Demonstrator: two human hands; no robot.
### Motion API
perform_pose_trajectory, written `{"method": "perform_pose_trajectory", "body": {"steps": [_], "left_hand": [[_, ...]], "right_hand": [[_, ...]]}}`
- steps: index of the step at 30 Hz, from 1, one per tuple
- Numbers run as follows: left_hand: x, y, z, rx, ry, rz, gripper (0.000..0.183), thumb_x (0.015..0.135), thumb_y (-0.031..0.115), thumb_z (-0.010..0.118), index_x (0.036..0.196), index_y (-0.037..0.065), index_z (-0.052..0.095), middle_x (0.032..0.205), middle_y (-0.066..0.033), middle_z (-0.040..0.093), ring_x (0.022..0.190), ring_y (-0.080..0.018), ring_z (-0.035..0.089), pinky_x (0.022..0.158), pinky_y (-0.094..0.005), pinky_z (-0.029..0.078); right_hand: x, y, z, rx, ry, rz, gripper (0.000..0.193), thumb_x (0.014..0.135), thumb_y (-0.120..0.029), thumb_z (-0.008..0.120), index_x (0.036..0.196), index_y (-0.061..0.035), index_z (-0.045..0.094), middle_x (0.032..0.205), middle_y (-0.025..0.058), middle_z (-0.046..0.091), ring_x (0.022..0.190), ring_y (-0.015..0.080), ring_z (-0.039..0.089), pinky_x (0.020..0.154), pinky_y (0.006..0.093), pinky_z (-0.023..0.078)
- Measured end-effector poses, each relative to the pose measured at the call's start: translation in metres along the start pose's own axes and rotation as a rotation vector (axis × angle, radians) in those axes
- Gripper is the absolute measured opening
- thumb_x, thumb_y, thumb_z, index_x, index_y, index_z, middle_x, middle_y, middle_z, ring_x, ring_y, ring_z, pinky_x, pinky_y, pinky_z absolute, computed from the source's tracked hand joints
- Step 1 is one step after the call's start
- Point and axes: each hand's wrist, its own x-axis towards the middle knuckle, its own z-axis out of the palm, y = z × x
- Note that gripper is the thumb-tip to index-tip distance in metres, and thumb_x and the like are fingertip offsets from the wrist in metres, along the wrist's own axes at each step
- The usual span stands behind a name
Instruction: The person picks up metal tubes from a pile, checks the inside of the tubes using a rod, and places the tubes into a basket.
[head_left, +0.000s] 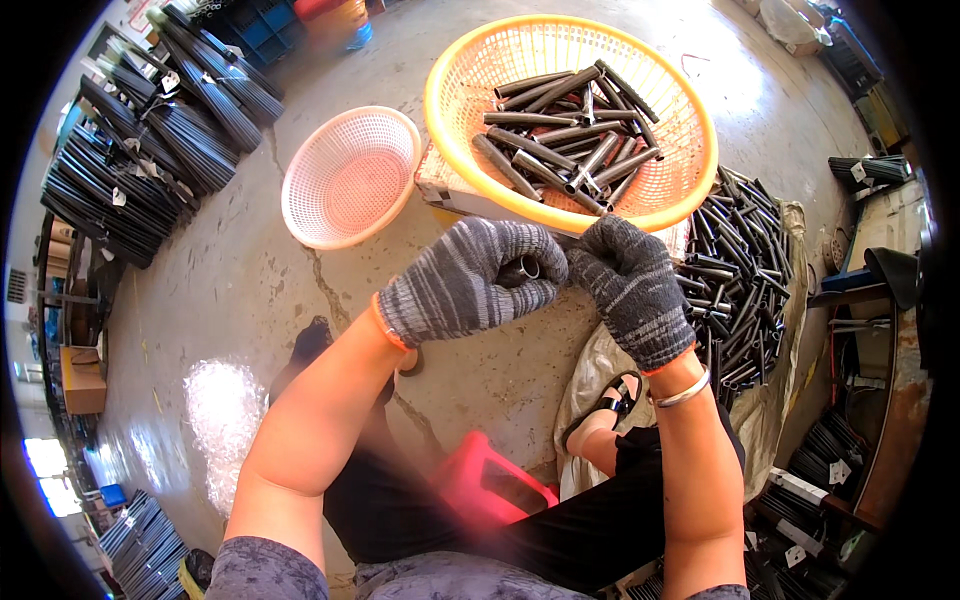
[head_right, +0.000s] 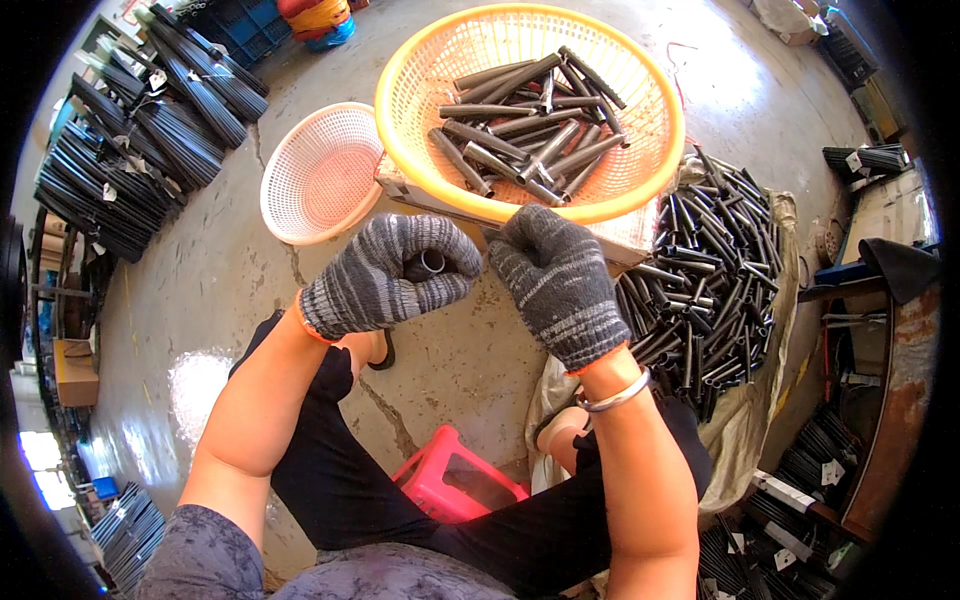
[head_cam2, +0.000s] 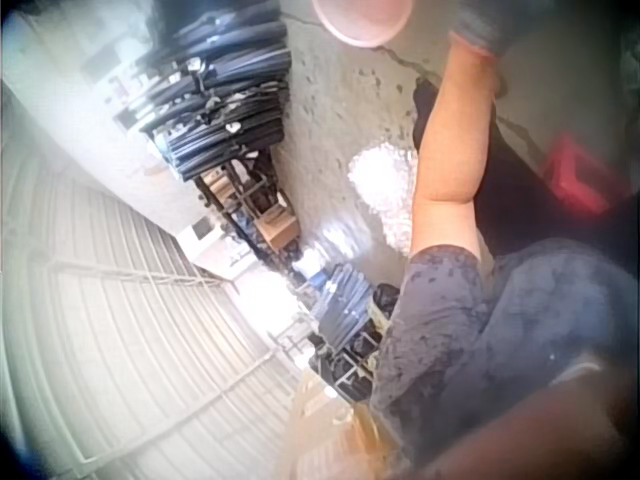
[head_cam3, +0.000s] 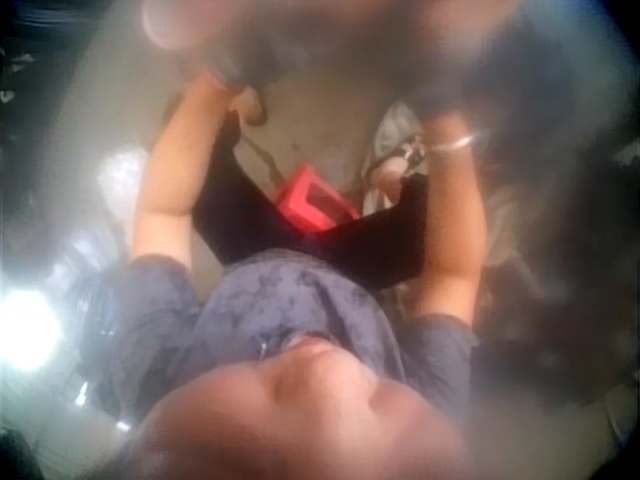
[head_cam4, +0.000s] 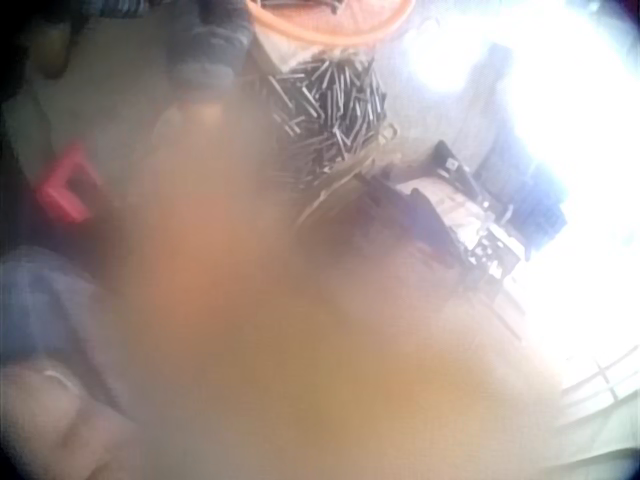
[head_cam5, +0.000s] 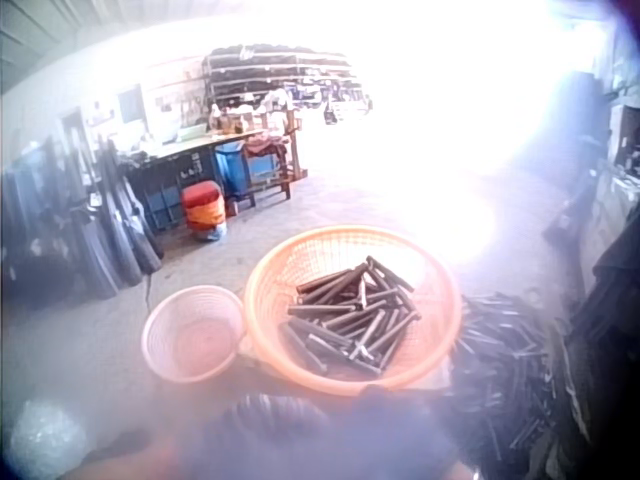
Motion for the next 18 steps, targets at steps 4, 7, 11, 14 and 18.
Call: {"method": "perform_pose_trajectory", "body": {"steps": [4,7,11,14,18], "left_hand": [[0.001,-0.006,0.001,0.039,0.019,0.078,0.02,0.082,-0.003,0.068,0.101,0.0,0.064,0.092,-0.0013,0.064,0.084,-0.0063,0.056,0.074,-0.0228,0.05],[0.003,-0.007,0.0,0.161,0.026,0.185,0.02,0.082,-0.003,0.068,0.101,0.0,0.064,0.092,-0.0016,0.064,0.082,-0.0061,0.056,0.072,-0.0231,0.05],[0.004,-0.004,0.002,0.157,0.049,0.217,0.018,0.081,-0.004,0.068,0.098,0.0,0.065,0.091,-0.0032,0.064,0.08,-0.0064,0.057,0.069,-0.0233,0.05],[0.007,-0.005,0.005,0.152,0.043,0.258,0.016,0.08,-0.004,0.068,0.095,0.0,0.065,0.089,-0.0042,0.065,0.079,-0.0082,0.058,0.068,-0.0246,0.05],[-0.001,0.012,0.013,0.087,-0.136,0.373,0.012,0.08,-0.003,0.068,0.091,0.003,0.066,0.087,-0.0031,0.066,0.078,-0.0103,0.06,0.068,-0.0266,0.05]], "right_hand": [[0.002,-0.006,0.003,0.01,0.068,0.029,0.009,0.079,-0.005,0.069,0.081,-0.0014,0.061,0.07,0.0149,0.061,0.064,0.0285,0.06,0.064,0.0348,0.048],[0.003,-0.01,0.006,0.022,0.111,0.027,0.009,0.079,-0.005,0.069,0.08,-0.0012,0.061,0.07,0.0143,0.062,0.063,0.0274,0.061,0.063,0.0342,0.048],[0.004,-0.017,0.006,-0.073,0.178,-0.073,0.008,0.08,-0.005,0.068,0.079,-0.001,0.061,0.069,0.0136,0.062,0.062,0.0244,0.062,0.062,0.0331,0.049],[0.004,-0.021,0.009,-0.048,0.216,-0.006,0.009,0.081,-0.006,0.069,0.08,-0.0012,0.061,0.069,0.0115,0.062,0.062,0.0194,0.061,0.063,0.0324,0.049],[0.024,0.01,-0.017,0.131,0.471,0.036,0.008,0.083,-0.009,0.069,0.079,-0.0043,0.065,0.067,0.0031,0.062,0.058,0.0129,0.055,0.055,0.0279,0.045]]}}
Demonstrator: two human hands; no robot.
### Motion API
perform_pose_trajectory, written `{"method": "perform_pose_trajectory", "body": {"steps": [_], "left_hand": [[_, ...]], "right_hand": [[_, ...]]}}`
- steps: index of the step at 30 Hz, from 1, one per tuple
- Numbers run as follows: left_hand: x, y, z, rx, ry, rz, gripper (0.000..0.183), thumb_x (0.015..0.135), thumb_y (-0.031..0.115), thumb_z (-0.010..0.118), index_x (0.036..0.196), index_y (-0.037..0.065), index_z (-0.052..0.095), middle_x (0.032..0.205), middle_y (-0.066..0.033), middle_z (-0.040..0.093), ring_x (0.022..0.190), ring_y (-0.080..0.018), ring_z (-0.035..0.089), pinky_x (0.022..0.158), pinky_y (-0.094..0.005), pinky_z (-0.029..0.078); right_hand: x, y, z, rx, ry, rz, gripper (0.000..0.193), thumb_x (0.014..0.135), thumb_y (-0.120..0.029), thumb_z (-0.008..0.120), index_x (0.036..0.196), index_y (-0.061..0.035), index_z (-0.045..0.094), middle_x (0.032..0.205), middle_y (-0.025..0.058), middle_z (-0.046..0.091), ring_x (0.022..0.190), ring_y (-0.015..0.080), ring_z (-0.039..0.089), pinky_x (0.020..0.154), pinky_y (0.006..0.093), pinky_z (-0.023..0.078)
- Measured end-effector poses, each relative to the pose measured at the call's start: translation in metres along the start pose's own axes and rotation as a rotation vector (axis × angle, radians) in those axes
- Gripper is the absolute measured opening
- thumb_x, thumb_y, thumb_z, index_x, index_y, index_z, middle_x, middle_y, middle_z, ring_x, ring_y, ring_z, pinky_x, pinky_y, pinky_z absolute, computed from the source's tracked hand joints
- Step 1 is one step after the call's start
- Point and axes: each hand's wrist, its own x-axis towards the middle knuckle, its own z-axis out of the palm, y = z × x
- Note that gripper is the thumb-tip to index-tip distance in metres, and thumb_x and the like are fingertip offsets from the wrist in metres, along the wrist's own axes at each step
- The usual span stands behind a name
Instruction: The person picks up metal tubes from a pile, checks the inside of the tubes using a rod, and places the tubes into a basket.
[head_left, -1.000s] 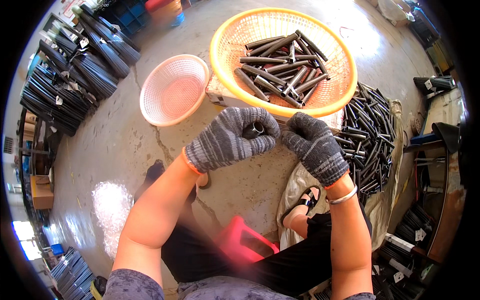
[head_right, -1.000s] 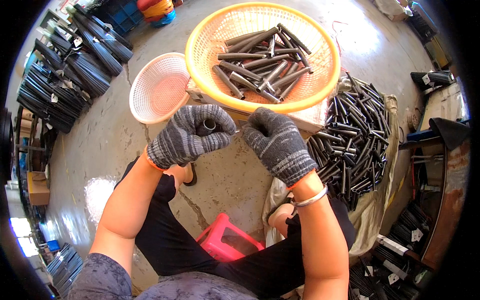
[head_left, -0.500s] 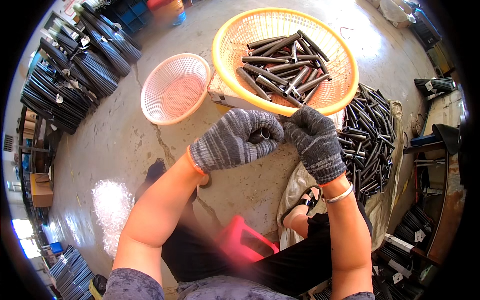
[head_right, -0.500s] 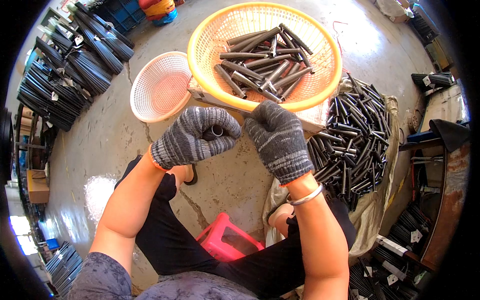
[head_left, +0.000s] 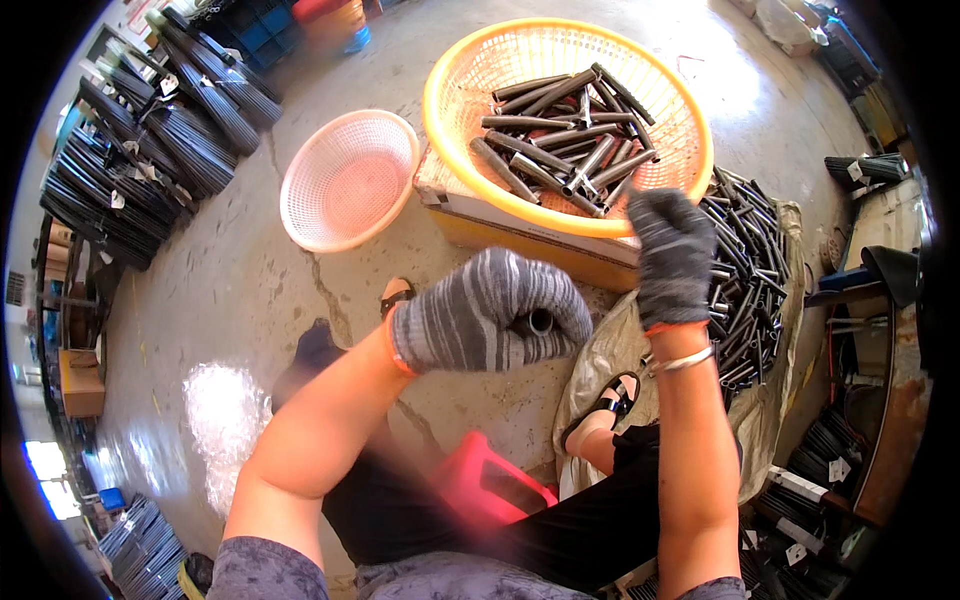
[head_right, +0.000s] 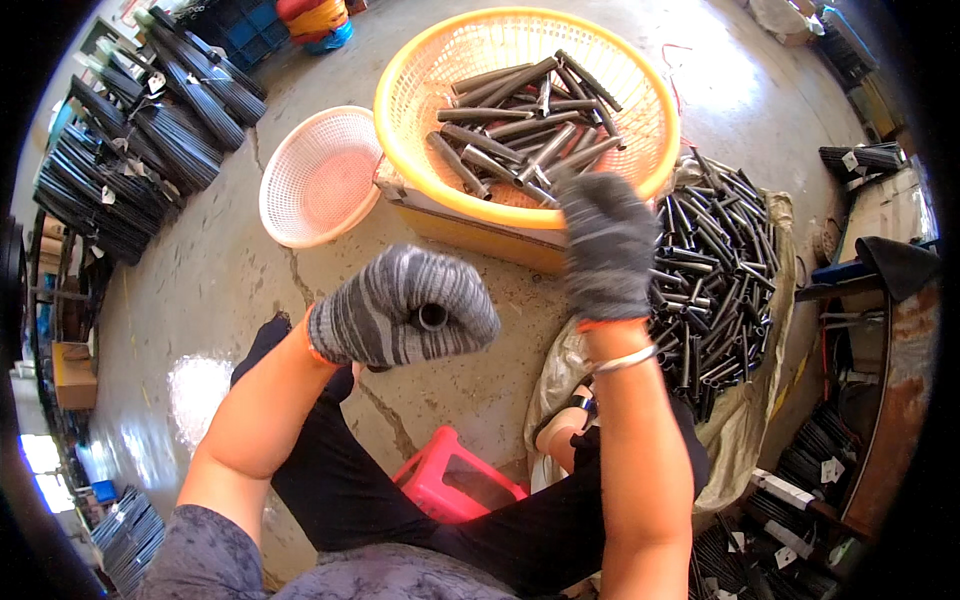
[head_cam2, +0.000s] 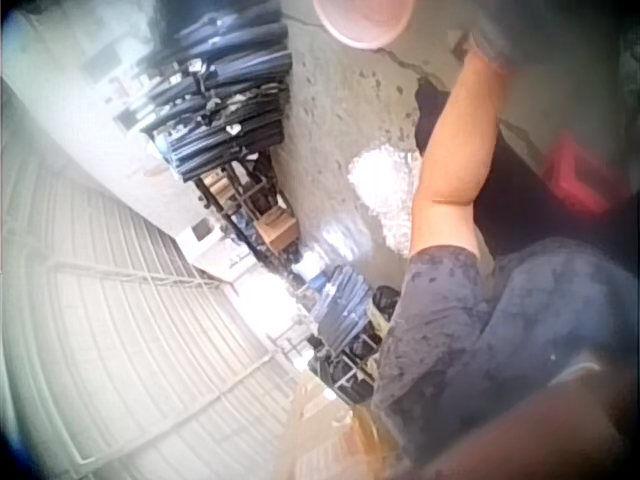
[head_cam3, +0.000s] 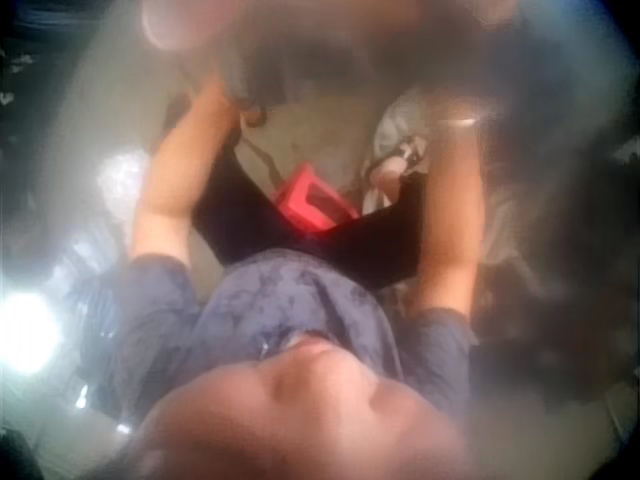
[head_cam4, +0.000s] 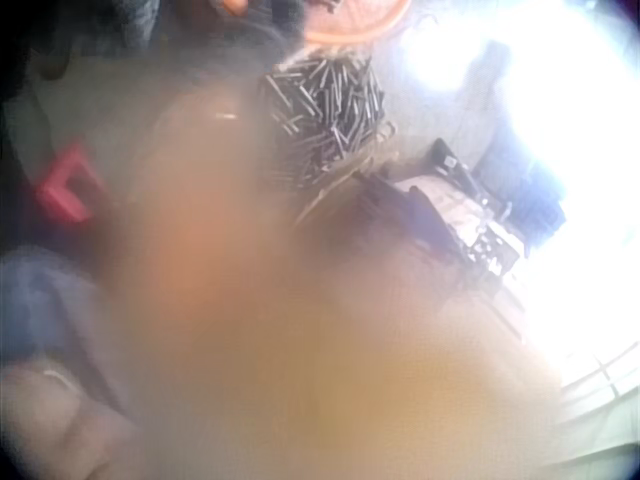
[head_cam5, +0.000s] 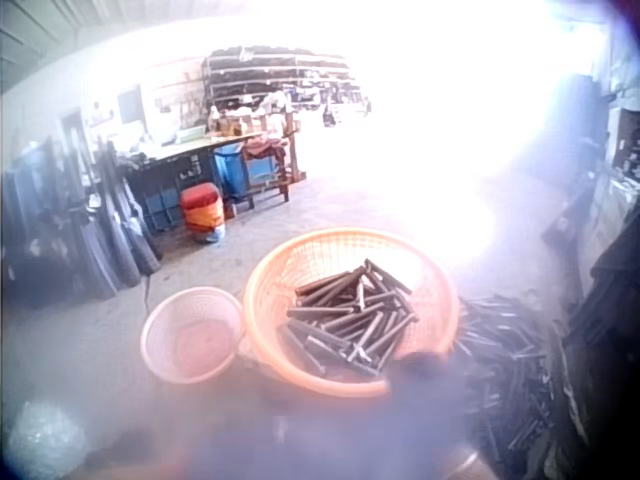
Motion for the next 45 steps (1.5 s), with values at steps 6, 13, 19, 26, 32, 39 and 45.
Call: {"method": "perform_pose_trajectory", "body": {"steps": [6,13,19,26,32,39,45], "left_hand": [[0.001,-0.024,-0.014,0.026,0.402,-0.21,0.019,0.082,0.0,0.069,0.1,0.003,0.064,0.088,-0.0011,0.065,0.08,-0.0067,0.058,0.071,-0.0233,0.049],[0.014,-0.027,-0.022,1.265,0.487,0.223,0.035,0.072,0.003,0.068,0.106,0.012,0.066,0.082,-0.0045,0.063,0.076,-0.0265,0.06,0.075,-0.0379,0.047],[0.055,-0.029,-0.014,1.366,0.367,0.513,0.03,0.073,0.014,0.056,0.102,0.014,0.065,0.095,-0.0012,0.062,0.089,-0.0232,0.057,0.083,-0.0422,0.045],[0.078,-0.065,0.011,1.355,0.447,-0.039,0.099,0.053,0.048,0.083,0.14,0.022,0.041,0.136,-0.0107,0.04,0.132,-0.0325,0.033,0.107,-0.0567,0.023],[0.07,-0.064,0.012,1.047,0.375,0.073,0.084,0.063,0.041,0.082,0.132,0.007,0.048,0.126,-0.0146,0.052,0.122,-0.0336,0.046,0.105,-0.0474,0.032],[0.068,-0.038,0.012,0.48,0.381,0.146,0.054,0.069,0.019,0.082,0.116,0.003,0.061,0.118,-0.0128,0.06,0.114,-0.0253,0.054,0.1,-0.0394,0.041],[0.061,-0.037,0.01,0.41,0.272,0.178,0.03,0.07,0.009,0.08,0.097,0.004,0.068,0.116,-0.0132,0.06,0.112,-0.0278,0.055,0.099,-0.0402,0.041]], "right_hand": [[-0.004,-0.024,-0.026,0.332,-0.148,0.404,0.007,0.084,-0.011,0.068,0.084,-0.0052,0.064,0.07,-0.0008,0.058,0.053,0.0071,0.05,0.05,0.0219,0.041],[0.005,-0.032,-0.042,0.43,-0.107,0.319,0.007,0.088,-0.009,0.064,0.093,-0.0041,0.061,0.074,0.0012,0.058,0.061,0.0105,0.054,0.059,0.0242,0.046],[0.007,-0.034,-0.051,0.524,-0.097,0.326,0.007,0.088,-0.007,0.064,0.093,-0.0042,0.061,0.073,0.0007,0.057,0.063,0.0114,0.055,0.061,0.0253,0.048],[0.002,-0.031,-0.06,0.938,-0.167,0.465,0.011,0.089,-0.01,0.062,0.096,-0.0025,0.059,0.089,0.0071,0.062,0.084,0.0185,0.063,0.077,0.0339,0.056],[0.001,-0.028,-0.065,0.343,-0.272,0.053,0.01,0.088,-0.009,0.062,0.093,-0.0002,0.059,0.087,0.0073,0.062,0.081,0.0206,0.062,0.077,0.0312,0.054],[-0.011,-0.033,-0.054,0.652,-0.428,0.273,0.011,0.09,-0.009,0.06,0.096,-0.0001,0.061,0.086,0.0024,0.059,0.082,0.0136,0.058,0.077,0.027,0.051],[-0.016,-0.035,-0.048,0.78,-0.464,0.539,0.012,0.088,-0.009,0.062,0.098,-0.0013,0.061,0.092,0.0043,0.061,0.085,0.0133,0.06,0.081,0.0278,0.053]]}}
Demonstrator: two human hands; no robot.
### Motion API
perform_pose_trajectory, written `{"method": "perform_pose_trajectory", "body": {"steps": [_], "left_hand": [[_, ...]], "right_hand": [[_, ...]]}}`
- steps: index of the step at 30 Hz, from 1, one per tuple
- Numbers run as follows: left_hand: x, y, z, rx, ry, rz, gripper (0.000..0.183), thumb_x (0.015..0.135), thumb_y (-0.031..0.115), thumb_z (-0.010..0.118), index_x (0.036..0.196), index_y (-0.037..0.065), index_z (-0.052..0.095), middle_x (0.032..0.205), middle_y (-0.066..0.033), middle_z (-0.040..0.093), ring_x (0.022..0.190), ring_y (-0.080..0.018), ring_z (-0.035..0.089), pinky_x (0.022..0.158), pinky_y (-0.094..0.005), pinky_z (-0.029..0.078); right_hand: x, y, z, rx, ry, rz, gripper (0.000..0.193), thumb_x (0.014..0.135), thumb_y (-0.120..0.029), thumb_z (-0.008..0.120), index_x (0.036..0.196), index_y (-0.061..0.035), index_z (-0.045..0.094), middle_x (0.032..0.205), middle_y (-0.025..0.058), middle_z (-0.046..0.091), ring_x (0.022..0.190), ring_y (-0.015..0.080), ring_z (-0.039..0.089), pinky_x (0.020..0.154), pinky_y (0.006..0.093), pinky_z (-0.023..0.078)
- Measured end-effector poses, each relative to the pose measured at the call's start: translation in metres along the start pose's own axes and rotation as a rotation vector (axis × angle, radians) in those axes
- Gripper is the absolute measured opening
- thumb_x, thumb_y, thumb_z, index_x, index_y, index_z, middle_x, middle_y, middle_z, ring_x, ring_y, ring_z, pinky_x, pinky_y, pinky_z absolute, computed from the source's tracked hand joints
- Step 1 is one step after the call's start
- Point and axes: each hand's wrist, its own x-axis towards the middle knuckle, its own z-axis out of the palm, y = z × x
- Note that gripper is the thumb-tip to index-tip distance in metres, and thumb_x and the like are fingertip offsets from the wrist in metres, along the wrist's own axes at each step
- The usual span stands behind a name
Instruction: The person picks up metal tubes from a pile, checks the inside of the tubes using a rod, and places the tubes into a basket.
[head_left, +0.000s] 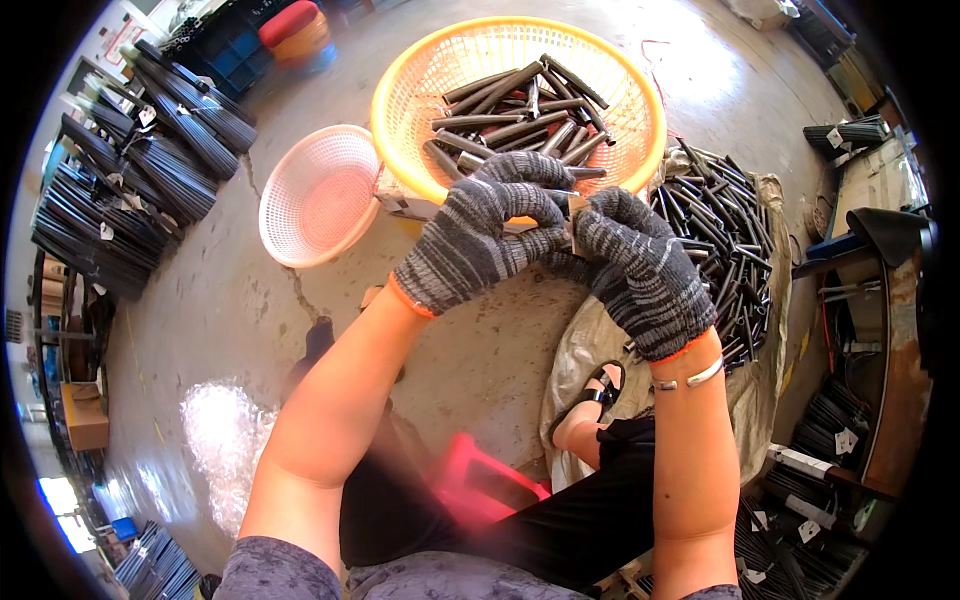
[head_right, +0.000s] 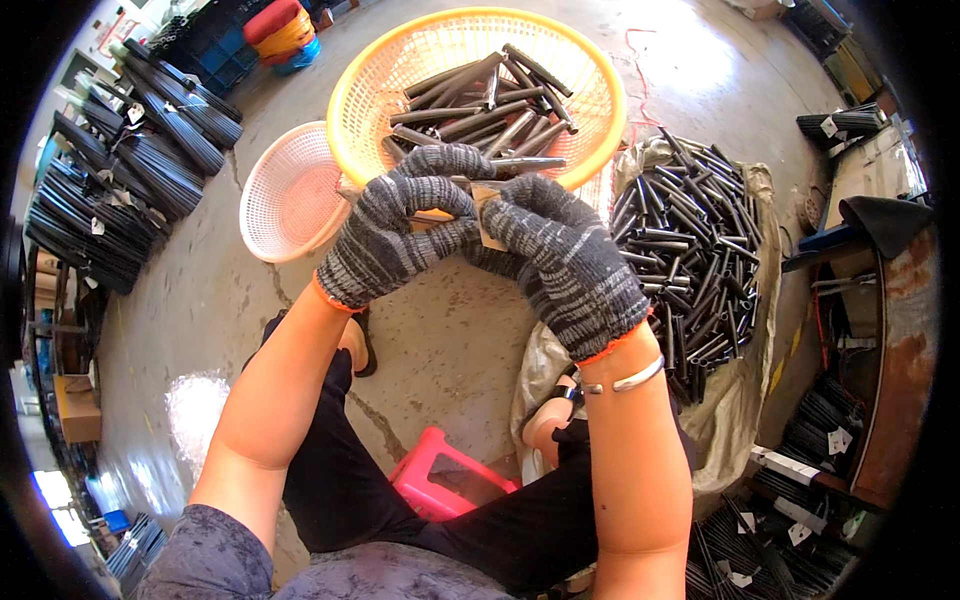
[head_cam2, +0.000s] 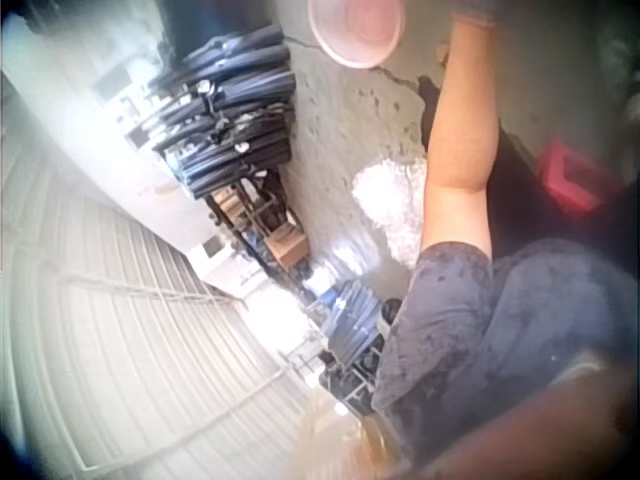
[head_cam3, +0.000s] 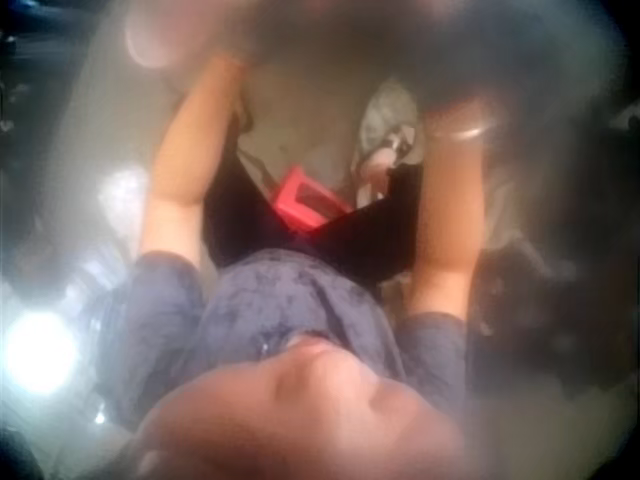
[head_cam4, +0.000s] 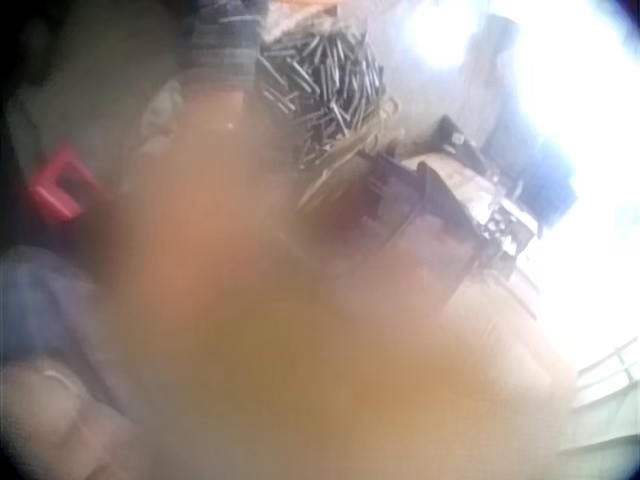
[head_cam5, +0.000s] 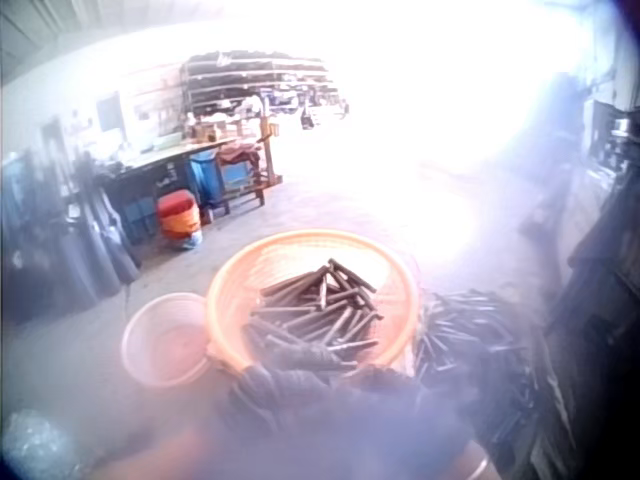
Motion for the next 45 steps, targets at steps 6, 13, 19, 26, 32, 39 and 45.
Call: {"method": "perform_pose_trajectory", "body": {"steps": [6,13,19,26,32,39,45], "left_hand": [[-0.006,0.011,-0.012,-0.046,-0.029,-0.069,0.02,0.074,0.014,0.077,0.09,0.004,0.069,0.113,-0.0115,0.061,0.111,-0.0268,0.055,0.097,-0.039,0.043],[-0.014,0.009,-0.019,-0.242,-0.068,-0.159,0.018,0.078,0.009,0.073,0.094,0.002,0.068,0.114,-0.0115,0.06,0.11,-0.0253,0.055,0.096,-0.0367,0.043],[-0.025,0.003,-0.033,-0.039,-0.113,-0.151,0.018,0.076,0.009,0.074,0.091,0.002,0.067,0.111,-0.0121,0.06,0.109,-0.0272,0.055,0.096,-0.0371,0.043],[-0.031,0.006,-0.032,-0.023,-0.168,-0.175,0.053,0.066,0.021,0.084,0.112,0.006,0.062,0.113,-0.0097,0.06,0.11,-0.0254,0.055,0.098,-0.0385,0.042],[-0.029,0.004,-0.029,0.062,-0.219,-0.142,0.029,0.071,0.009,0.078,0.099,0.007,0.069,0.097,-0.0086,0.064,0.092,-0.0235,0.061,0.085,-0.0354,0.048],[-0.036,0.0,-0.038,-0.047,-0.063,-0.359,0.023,0.074,0.005,0.074,0.096,0.004,0.068,0.091,-0.0108,0.067,0.082,-0.0214,0.064,0.079,-0.0327,0.051],[-0.032,0.008,-0.038,0.146,-0.424,-0.382,0.022,0.075,0.009,0.073,0.096,0.008,0.068,0.095,-0.0106,0.067,0.085,-0.0258,0.065,0.079,-0.0356,0.051]], "right_hand": [[0.004,0.001,0.002,-0.068,0.063,0.047,0.009,0.088,-0.006,0.062,0.096,-0.0013,0.062,0.092,0.0027,0.063,0.086,0.0122,0.06,0.082,0.0255,0.051],[0.007,0.006,0.006,-0.173,0.043,0.001,0.016,0.086,-0.004,0.063,0.102,-0.0015,0.062,0.093,0.0049,0.064,0.089,0.0162,0.063,0.082,0.0299,0.053],[0.006,0.0,-0.005,-0.057,0.172,-0.042,0.016,0.088,-0.008,0.063,0.103,-0.0013,0.061,0.095,0.0064,0.062,0.085,0.0192,0.065,0.078,0.0329,0.058],[0.001,0.008,0.011,-0.025,0.047,0.091,0.012,0.089,-0.011,0.062,0.097,-0.0031,0.058,0.095,0.0054,0.06,0.09,0.0188,0.063,0.081,0.0352,0.056],[0.006,0.015,0.009,-0.097,-0.102,0.018,0.012,0.09,-0.013,0.062,0.096,-0.0048,0.058,0.094,0.0035,0.057,0.092,0.0181,0.061,0.086,0.0374,0.054],[0.006,0.016,0.008,0.081,-0.074,0.053,0.013,0.091,-0.012,0.06,0.1,-0.0041,0.057,0.105,0.007,0.056,0.1,0.0206,0.06,0.087,0.0383,0.055],[0.008,0.022,0.0,-0.068,-0.168,-0.133,0.021,0.09,-0.009,0.06,0.11,-0.0005,0.057,0.121,0.0198,0.058,0.102,0.0292,0.063,0.082,0.0352,0.056]]}}
